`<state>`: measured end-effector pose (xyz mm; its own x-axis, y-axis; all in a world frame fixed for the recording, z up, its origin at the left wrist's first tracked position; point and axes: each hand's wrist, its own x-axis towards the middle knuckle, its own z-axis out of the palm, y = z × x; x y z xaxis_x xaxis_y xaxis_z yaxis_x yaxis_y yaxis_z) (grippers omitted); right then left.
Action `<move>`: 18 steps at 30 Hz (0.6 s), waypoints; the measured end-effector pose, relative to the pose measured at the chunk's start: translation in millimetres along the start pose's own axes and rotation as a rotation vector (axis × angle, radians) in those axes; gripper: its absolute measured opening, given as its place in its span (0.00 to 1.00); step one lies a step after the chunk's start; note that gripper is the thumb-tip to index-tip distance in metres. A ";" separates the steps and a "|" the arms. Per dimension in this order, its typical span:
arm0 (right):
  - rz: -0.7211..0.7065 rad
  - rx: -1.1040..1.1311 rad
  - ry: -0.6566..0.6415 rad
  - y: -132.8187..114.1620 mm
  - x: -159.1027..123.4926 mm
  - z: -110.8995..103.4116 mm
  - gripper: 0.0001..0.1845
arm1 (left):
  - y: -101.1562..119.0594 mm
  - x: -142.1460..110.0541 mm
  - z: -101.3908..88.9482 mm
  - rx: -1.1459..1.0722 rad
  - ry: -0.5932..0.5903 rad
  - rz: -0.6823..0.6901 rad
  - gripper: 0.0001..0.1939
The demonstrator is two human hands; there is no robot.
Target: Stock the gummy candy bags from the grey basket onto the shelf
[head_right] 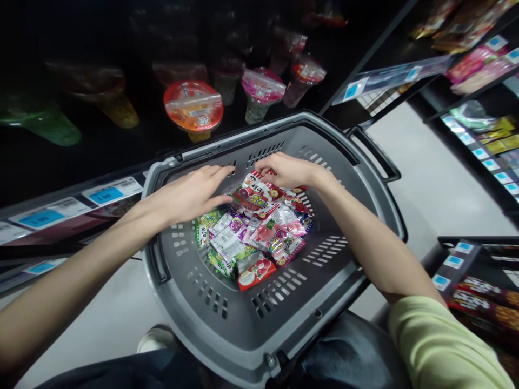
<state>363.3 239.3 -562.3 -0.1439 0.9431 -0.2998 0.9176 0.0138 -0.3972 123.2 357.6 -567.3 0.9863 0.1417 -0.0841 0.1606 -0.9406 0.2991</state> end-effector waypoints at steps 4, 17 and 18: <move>-0.097 0.404 0.031 -20.1 1.5 1.7 0.17 | -6.0 3.5 -4.0 -0.175 -0.098 -0.011 0.33; 0.365 0.687 0.344 14.4 -0.1 10.1 0.34 | -15.0 4.4 -5.2 -0.781 0.267 -0.069 0.27; 0.371 0.626 0.293 20.4 3.1 13.3 0.33 | -17.4 6.7 -2.6 -0.884 0.301 -0.078 0.27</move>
<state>376.6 238.1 -582.9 0.3143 0.9001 -0.3018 0.4949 -0.4267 -0.7570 127.2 375.7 -570.6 0.9197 0.3847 0.0784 0.0742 -0.3664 0.9275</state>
